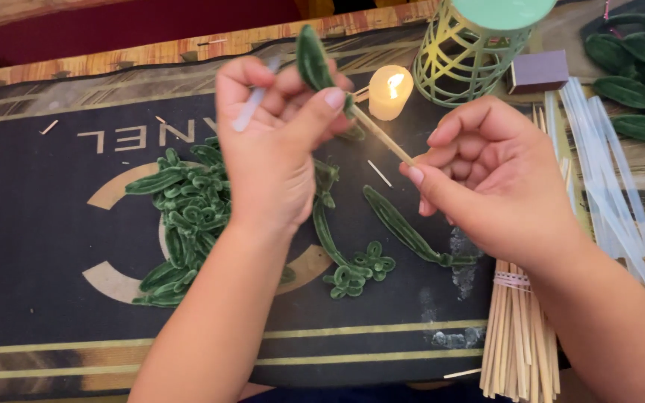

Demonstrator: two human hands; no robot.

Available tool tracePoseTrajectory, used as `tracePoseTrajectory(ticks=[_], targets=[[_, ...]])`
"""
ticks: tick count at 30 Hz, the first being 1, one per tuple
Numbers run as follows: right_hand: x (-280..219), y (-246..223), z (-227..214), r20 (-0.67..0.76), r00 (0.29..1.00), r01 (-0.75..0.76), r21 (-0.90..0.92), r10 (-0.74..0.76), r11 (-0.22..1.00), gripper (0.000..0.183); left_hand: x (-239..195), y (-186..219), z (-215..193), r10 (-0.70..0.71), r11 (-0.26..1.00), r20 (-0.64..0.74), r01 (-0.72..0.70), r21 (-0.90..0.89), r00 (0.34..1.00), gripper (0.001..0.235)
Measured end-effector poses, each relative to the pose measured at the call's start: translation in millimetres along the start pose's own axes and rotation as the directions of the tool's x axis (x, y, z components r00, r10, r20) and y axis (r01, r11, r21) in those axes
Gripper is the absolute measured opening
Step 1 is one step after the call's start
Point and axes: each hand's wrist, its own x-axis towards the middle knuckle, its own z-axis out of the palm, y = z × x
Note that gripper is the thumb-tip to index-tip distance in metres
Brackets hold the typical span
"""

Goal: The person is constructing artificial plant branches by using a candle flame to melt glue sticks and then adhering fabric leaves onto wooden support sticks.

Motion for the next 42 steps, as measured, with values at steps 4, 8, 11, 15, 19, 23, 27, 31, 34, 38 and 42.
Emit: tracePoseTrajectory(ticks=[4,8,11,15,19,23,27,31,34,38,42], targets=[[-2.8,-3.3,1.1,0.028,1.0,-0.007,0.01,0.007,1.0,0.027,1.9,8.2,-7.5,0.024,0.999,0.016,-0.024,0.045,1.0,0.052],[-7.0,-2.8,4.5,0.007,0.999,0.033,-0.077,-0.032,0.996,0.028,2.6,8.6,-5.9,0.015,0.997,0.015,-0.016,0.079,1.0,0.048],[-11.8,1.1,6.6,0.011,0.986,0.163,-0.168,-0.164,0.972,0.028,1.9,6.8,-3.2,0.035,0.998,-0.012,-0.035,0.052,0.999,0.047],[-13.8,6.2,8.6,0.05,0.961,0.277,-0.261,-0.273,0.925,0.02,-0.3,-6.2,3.3,0.025,0.999,-0.196,-0.03,-0.022,0.98,0.046],[-12.6,10.5,8.8,0.069,0.948,0.315,-0.352,-0.311,0.882,0.019,0.6,-13.7,11.0,-0.007,0.999,-0.333,-0.006,-0.037,0.943,0.043],[-7.9,11.9,6.5,0.078,0.951,0.306,-0.357,-0.298,0.882,0.02,2.9,-12.1,7.8,-0.05,0.999,-0.332,0.046,-0.022,0.942,0.042],[-2.0,6.2,2.4,0.024,0.982,0.185,-0.247,-0.185,0.951,0.024,6.1,8.8,-2.5,0.041,0.98,-0.092,-0.022,0.199,0.995,0.039],[1.9,1.5,-5.2,-0.081,0.985,0.141,-0.131,-0.152,0.981,0.029,7.0,60.1,-13.9,0.318,0.557,0.184,-0.341,0.757,0.93,0.045],[6.6,7.6,-10.1,-0.088,0.981,0.161,-0.125,-0.172,0.979,0.029,-1.2,99.2,-37.0,0.27,0.111,0.388,-0.428,0.897,0.881,0.048],[6.9,5.4,-10.5,-0.096,0.984,0.138,-0.11,-0.148,0.984,0.028,-31.0,128.8,-50.1,0.043,0.056,0.245,-0.247,0.967,0.969,0.059],[8.9,3.6,-12.5,-0.122,0.977,0.16,-0.103,-0.172,0.982,0.029,-59.6,123.2,-114.3,-0.131,0.155,0.085,-0.065,0.986,0.988,0.079]])
